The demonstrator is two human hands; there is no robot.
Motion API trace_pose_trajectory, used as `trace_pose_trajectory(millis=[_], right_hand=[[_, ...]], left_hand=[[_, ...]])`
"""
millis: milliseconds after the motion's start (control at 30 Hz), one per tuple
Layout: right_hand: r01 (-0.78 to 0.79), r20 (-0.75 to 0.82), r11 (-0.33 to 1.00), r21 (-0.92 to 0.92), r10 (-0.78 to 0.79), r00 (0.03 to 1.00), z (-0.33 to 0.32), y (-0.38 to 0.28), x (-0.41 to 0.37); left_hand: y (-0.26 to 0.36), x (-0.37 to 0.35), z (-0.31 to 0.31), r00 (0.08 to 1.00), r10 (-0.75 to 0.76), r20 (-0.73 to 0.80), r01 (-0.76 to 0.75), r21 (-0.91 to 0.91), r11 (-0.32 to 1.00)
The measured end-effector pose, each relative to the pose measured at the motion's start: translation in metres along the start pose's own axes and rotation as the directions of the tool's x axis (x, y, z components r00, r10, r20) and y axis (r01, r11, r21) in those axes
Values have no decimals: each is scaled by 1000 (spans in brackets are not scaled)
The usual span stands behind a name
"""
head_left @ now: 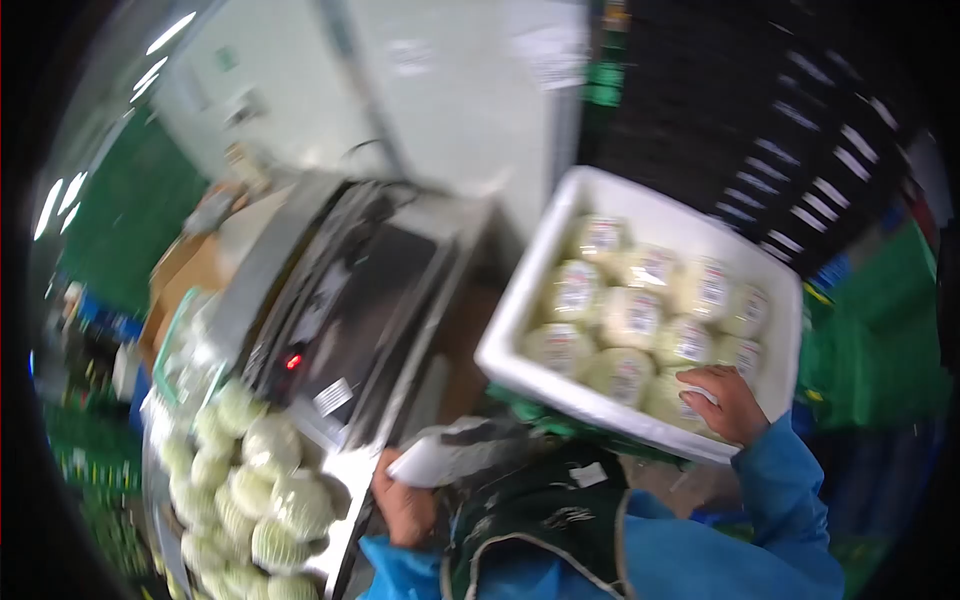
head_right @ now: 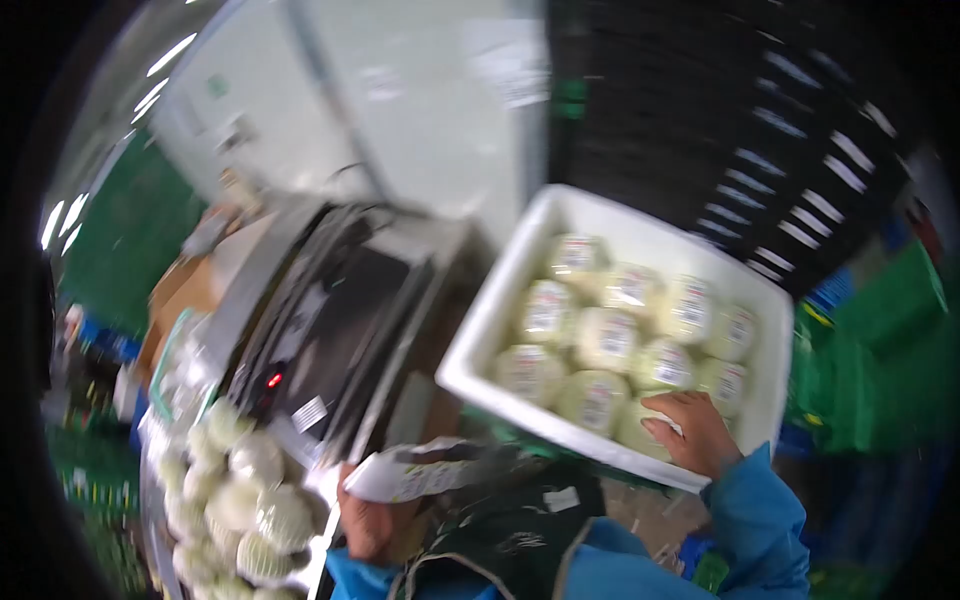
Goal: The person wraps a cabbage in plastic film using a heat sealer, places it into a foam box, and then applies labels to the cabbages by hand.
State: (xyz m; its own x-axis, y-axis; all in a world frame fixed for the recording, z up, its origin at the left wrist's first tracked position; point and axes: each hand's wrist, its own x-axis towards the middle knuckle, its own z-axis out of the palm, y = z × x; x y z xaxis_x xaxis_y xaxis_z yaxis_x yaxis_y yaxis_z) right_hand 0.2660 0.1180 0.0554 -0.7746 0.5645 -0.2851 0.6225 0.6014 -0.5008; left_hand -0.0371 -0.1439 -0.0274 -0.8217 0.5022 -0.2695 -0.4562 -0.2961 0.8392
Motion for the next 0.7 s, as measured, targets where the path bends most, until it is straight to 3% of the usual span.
trace_pose_trajectory(millis=[33,100,167,233,267,367,400,567,600,633,667,700], right_hand=[[90,-107,973,212,-69,992,7,-32,20],[308,-43,767,563,-345,938,41,-107,65],[449,1,613,651,-591,807,91,-164,108],[295,224,557,777,-681,697,121,-209,131],[29,488,638,770,-617,617,134,-222,138],[87,507,629,773,-693,512,174,-252,150],[57,456,581,812,-692,560,188,-268,145],[51,613,687,725,-677,407,253,-311,139],[89,636,718,690,-660,400,258,-322,141],[128,652,744,656,-644,401,264,-330,143],[91,714,781,618,-605,352,273,-335,145],[94,722,786,612,-603,340,284,-340,145]], left_hand=[[2,1,-19,997,-69,-40,66,-63,996],[7,-5,-23,990,-76,-118,68,-74,995],[8,-14,-27,997,11,-79,-18,-81,997],[17,-23,-41,993,-3,-119,-10,-107,994],[21,-25,-50,983,51,-177,-60,-47,997],[23,-39,-87,918,44,-393,-80,-75,994],[17,-42,-102,889,100,-446,-146,-70,987],[9,-79,-156,809,64,-584,-149,-98,984],[25,-89,-152,719,218,-660,-44,269,962],[35,-95,-153,642,382,-665,120,579,806],[33,-97,-164,562,623,-544,41,771,635],[33,-101,-172,552,621,-556,48,765,642]])
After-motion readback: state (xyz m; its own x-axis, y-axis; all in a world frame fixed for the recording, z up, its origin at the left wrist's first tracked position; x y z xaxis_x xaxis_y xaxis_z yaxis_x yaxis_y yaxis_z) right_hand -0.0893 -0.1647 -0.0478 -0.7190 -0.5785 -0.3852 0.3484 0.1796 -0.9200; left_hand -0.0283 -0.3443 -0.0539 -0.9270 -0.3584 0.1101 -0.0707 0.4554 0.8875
